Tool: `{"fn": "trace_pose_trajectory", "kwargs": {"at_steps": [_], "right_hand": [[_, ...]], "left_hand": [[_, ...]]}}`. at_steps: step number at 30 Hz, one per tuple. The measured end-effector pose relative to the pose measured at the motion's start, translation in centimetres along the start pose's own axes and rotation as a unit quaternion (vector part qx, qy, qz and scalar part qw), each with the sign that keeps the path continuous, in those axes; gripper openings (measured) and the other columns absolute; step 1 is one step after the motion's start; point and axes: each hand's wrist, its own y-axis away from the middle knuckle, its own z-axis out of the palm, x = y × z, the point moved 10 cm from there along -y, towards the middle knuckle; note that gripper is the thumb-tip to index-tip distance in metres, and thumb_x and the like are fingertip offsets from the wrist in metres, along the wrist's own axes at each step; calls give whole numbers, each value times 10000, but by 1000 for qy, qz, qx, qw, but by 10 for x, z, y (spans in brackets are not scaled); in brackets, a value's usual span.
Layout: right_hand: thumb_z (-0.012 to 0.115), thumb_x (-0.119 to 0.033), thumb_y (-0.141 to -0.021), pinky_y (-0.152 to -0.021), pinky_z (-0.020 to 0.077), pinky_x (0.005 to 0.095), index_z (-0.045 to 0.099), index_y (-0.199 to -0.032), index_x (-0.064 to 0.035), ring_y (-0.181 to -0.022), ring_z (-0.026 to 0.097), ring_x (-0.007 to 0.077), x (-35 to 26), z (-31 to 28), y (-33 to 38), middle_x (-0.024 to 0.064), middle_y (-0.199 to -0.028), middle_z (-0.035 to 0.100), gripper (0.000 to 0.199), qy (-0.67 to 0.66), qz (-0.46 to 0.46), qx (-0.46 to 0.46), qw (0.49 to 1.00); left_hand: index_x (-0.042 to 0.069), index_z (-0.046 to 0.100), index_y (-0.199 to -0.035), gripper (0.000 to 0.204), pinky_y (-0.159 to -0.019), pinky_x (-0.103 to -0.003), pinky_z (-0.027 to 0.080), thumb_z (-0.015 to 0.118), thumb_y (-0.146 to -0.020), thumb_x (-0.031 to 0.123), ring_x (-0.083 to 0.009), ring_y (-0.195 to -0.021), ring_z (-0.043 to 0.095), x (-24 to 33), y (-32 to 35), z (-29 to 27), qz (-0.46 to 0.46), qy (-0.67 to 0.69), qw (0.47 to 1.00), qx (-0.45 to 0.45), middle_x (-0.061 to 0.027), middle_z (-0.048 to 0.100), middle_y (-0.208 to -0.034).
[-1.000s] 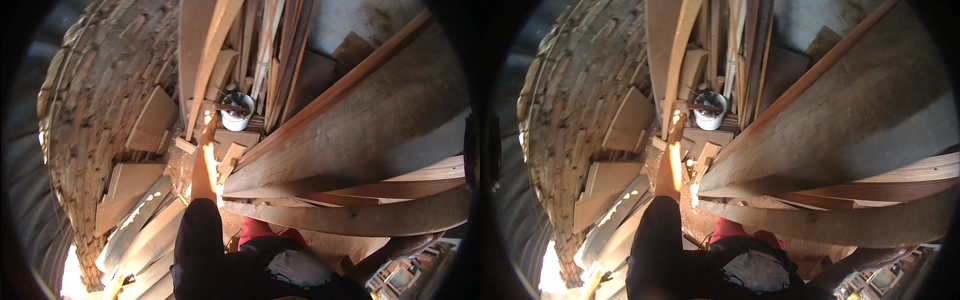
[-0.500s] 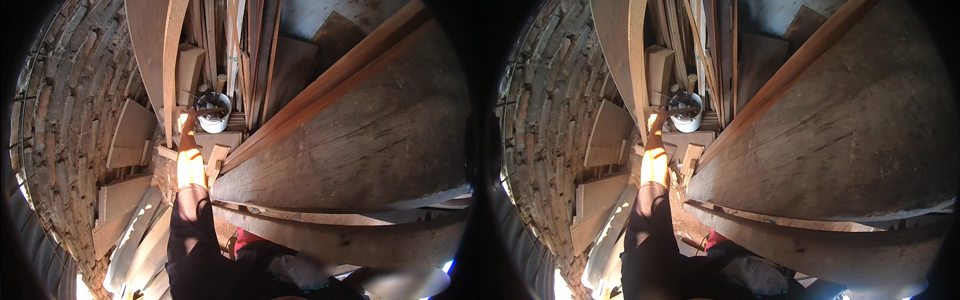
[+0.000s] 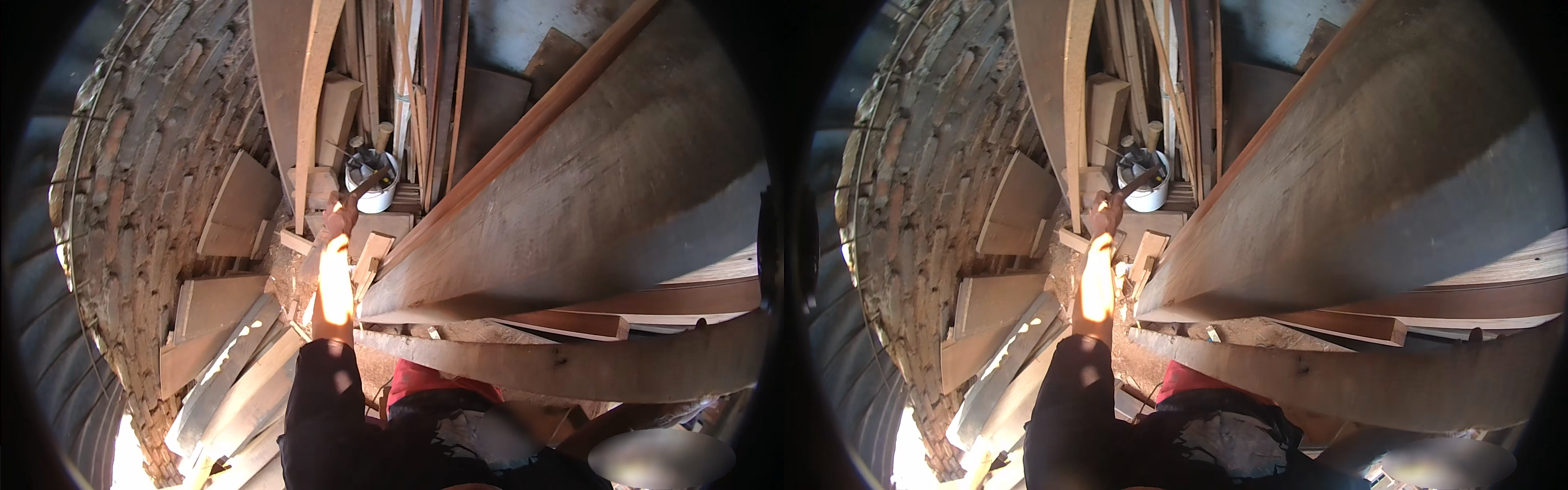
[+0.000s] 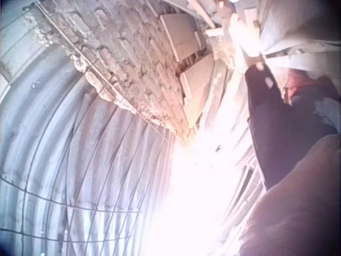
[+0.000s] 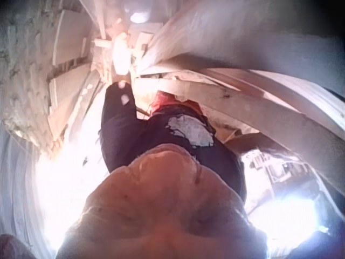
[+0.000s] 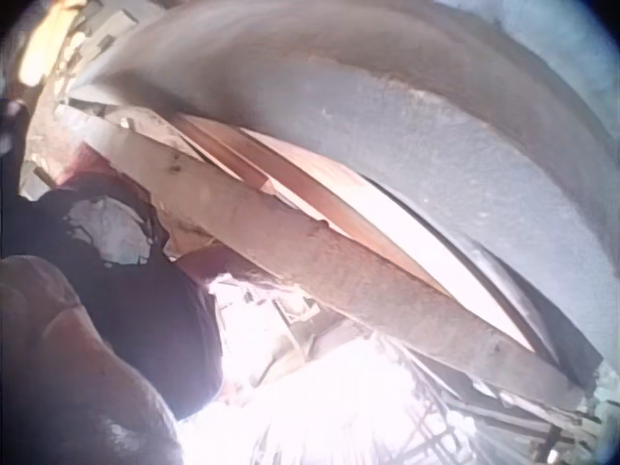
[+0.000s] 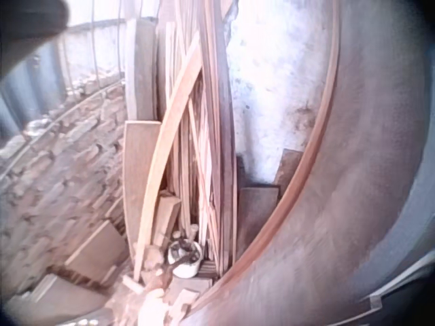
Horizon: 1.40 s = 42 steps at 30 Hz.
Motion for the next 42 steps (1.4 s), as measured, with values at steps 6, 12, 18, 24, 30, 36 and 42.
{"fn": "trace_pose_trajectory", "kwargs": {"at_steps": [6,12,18,24,30,36,42], "right_hand": [[360,-586,-1056,-1086,438,498,438,-1506,-2,-1326,519,379,7,-1,-6,255,-1472,495,741,-78,-9,2,997],[504,-384,-1069,-1075,447,459,387,-1519,51,-1316,513,377,34,-1,-2,289,-1468,476,637,-190,52,-14,980],[619,-378,-1026,-1009,495,472,293,-1487,163,-1247,545,429,18,10,2,371,-1343,485,782,-358,18,-75,931],[633,-270,-1018,-985,521,475,253,-1497,160,-1233,558,447,25,20,19,373,-1367,455,748,-522,-61,-86,846],[590,-386,-1001,-1052,469,527,191,-1492,193,-1276,512,534,28,36,49,444,-1412,406,857,-493,-112,-137,852],[624,-381,-977,-1050,462,528,227,-1480,195,-1226,546,539,33,67,41,427,-1349,492,862,-438,-85,-263,856],[612,-188,-1014,-917,517,422,591,-1267,103,-998,674,336,65,52,189,219,-1080,671,387,-554,-206,-411,694]], "left_hand": [[0,588,-919,288,-504,-354,435,678,-976,268,-172,-547,543,-52,109,-64,45,235,963,126,-92,646,-703],[61,557,-1017,302,-627,-273,453,748,-960,289,-103,-706,574,-71,275,-127,-108,465,865,153,-93,685,-872],[41,608,-977,263,-684,-287,441,749,-948,262,-105,-728,550,-119,448,-167,-154,441,853,232,-89,724,-875],[99,605,-964,169,-539,-247,389,709,-978,232,-50,-605,479,-85,640,-177,-78,489,806,324,-91,760,-933],[99,551,-983,200,-445,-211,307,665,-1005,261,-29,-491,377,-59,805,-97,-94,620,692,358,-164,755,-901],[72,555,-1035,220,-482,-196,339,672,-994,253,-20,-539,388,-22,888,-70,-96,596,710,362,-177,752,-1001],[70,606,-1051,263,-605,-226,379,706,-974,301,-35,-674,456,-4,936,-64,-78,572,694,430,-28,702,-852]]}}
